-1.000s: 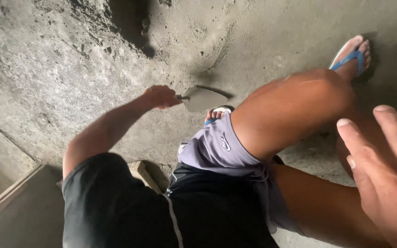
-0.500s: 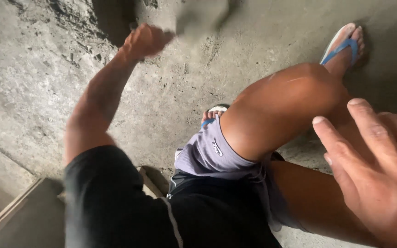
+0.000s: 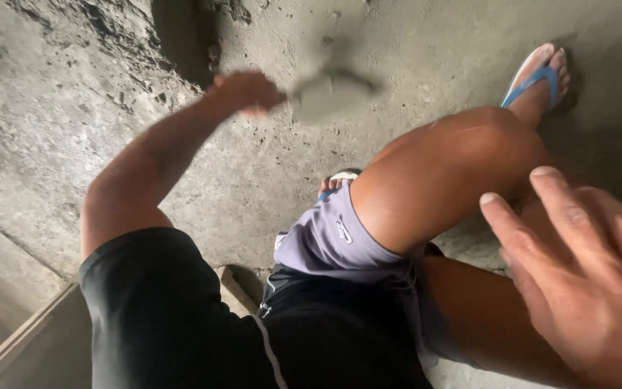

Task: The person kneels on a concrete floor and uses a trowel to spread and smooth wet cement or mortar across the surface. The person repeatedly scrapes and levels the material to create a flat finish.

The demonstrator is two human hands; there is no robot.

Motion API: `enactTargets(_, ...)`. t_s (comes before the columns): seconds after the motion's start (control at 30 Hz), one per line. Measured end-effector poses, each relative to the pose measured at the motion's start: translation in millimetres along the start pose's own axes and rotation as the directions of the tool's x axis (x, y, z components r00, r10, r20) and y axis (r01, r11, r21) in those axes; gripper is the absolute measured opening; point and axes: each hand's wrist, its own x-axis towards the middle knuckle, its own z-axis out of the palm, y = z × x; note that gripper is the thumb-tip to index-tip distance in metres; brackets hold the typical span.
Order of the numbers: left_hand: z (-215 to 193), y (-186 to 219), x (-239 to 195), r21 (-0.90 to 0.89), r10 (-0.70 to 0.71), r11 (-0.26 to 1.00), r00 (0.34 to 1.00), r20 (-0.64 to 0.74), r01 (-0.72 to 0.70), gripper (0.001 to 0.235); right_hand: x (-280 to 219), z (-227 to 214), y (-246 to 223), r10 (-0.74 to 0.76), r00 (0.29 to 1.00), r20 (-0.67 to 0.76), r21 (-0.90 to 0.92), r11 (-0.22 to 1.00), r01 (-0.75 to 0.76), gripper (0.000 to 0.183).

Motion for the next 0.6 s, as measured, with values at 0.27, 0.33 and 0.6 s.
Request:
enactTargets(0.27,0,-46,15,0.234,-0.07,0.97,0.997,0.016,0.065,0.108,-12,6,8,0.006,0.999,0.034,0.158,0.987,-0.012,0.038)
enactTargets(0.33,30,-79,54,0.403,0.166,0.909,0.98,-0.112,-0.109,0.051,-7,4,8,-0.032,0.999,0.029,0.165,0.986,0.026,0.039)
enactTargets(0.6,79,-63,25,0.382,0.065,0.899,0.928,0.366,-0.214,0.059,-3,10,6,-0.049,0.997,0.058,0.15,0.988,0.04,0.039)
